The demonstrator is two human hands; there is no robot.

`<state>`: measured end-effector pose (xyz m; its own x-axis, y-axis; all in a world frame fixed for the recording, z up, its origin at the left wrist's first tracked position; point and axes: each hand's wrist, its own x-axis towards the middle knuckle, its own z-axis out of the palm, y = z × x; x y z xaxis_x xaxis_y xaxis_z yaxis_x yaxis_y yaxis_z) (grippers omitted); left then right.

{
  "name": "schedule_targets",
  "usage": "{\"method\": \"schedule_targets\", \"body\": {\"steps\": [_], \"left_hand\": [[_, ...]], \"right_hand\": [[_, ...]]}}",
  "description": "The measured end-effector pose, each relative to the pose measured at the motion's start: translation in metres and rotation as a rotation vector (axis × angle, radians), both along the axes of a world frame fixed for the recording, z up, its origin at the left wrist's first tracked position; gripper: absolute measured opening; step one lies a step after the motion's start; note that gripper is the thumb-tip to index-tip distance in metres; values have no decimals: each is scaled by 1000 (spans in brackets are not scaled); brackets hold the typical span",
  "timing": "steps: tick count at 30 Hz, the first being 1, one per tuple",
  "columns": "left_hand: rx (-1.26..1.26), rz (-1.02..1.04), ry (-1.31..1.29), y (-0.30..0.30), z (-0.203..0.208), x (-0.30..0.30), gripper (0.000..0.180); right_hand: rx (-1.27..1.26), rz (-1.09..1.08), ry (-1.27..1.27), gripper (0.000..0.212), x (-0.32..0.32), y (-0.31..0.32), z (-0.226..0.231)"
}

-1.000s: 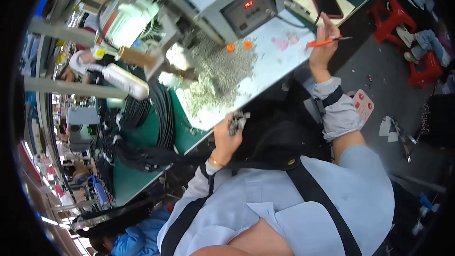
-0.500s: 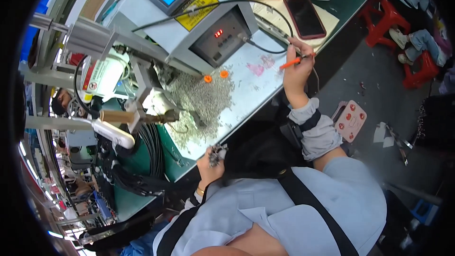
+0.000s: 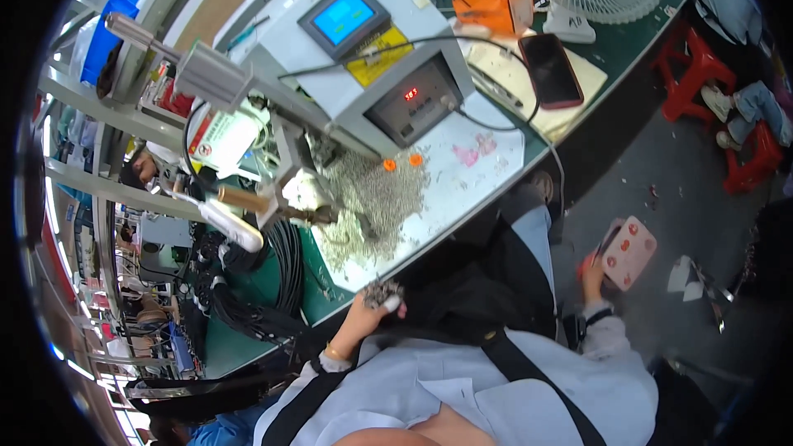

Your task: The person cuts a zip tie from a bundle of cables using shears, then picks up a group of cables and trims the ends of the individual wires.

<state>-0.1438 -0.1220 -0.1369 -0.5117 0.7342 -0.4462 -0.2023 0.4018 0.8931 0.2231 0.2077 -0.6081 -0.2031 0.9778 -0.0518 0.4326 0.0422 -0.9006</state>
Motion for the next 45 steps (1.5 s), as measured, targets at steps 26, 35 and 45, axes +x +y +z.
{"method": "schedule_targets", "body": {"steps": [26,35,45], "left_hand": [[-420,-84,264,21,-23,17,26],[-103,-61,930,45,8,37,26],[462,144,-117,20,54,0,18]], "right_hand": [[-176,978,-909,17,-83,-9,45],[-294,137,240,19,-82,37,237],[-94,1077,439,20,-228,-112,534]]}}
